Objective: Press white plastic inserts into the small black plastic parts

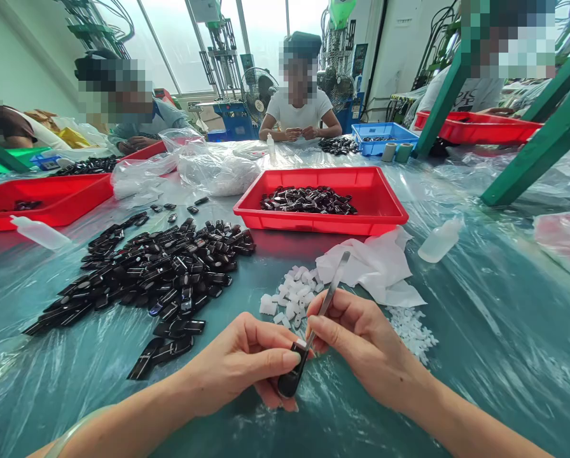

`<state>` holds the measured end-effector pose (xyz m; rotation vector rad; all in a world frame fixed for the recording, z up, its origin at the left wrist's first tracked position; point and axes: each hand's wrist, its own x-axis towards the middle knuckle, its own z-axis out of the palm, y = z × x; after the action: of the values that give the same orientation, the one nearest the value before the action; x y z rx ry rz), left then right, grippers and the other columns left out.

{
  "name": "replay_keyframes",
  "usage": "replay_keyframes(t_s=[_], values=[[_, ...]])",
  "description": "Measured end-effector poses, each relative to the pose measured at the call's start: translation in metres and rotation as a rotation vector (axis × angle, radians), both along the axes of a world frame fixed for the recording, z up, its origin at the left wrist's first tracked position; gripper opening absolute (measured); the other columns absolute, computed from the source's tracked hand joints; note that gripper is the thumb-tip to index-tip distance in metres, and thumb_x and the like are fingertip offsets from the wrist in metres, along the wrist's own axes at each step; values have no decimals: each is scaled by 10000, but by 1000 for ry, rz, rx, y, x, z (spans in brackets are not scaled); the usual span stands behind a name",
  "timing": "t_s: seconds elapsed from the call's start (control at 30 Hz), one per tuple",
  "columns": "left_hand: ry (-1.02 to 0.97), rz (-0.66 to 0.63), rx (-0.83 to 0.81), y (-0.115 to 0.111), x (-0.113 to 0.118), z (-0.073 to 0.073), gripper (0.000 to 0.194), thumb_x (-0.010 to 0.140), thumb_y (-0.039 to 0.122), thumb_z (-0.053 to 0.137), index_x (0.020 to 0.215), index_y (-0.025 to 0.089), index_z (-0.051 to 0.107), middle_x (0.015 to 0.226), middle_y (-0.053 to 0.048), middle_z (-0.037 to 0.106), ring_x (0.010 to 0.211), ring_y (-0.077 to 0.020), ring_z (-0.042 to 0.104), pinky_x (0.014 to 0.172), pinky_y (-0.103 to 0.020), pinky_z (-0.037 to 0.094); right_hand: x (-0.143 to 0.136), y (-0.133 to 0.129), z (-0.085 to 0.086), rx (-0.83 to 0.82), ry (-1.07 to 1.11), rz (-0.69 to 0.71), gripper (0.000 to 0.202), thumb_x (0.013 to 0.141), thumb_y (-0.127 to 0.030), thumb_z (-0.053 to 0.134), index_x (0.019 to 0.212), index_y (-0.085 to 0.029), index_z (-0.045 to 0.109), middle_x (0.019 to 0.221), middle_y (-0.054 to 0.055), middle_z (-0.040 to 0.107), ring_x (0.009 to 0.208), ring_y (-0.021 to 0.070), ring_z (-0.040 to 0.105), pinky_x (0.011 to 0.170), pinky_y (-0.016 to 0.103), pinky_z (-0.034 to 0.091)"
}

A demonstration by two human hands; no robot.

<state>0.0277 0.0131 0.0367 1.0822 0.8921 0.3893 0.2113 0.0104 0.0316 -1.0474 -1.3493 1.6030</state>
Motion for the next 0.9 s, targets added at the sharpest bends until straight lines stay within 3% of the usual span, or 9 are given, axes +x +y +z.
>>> replay_keyframes(t_s=[0.9], values=[[-13,12,-19,1,-1,0,283,737,353,595,769,79,657,694,-57,605,579,-145,642,472,-150,460,-2,0,1,-16,40,26,151,813,-316,561,804,-168,534,638,-16,558,596,104,537,599,235,439]])
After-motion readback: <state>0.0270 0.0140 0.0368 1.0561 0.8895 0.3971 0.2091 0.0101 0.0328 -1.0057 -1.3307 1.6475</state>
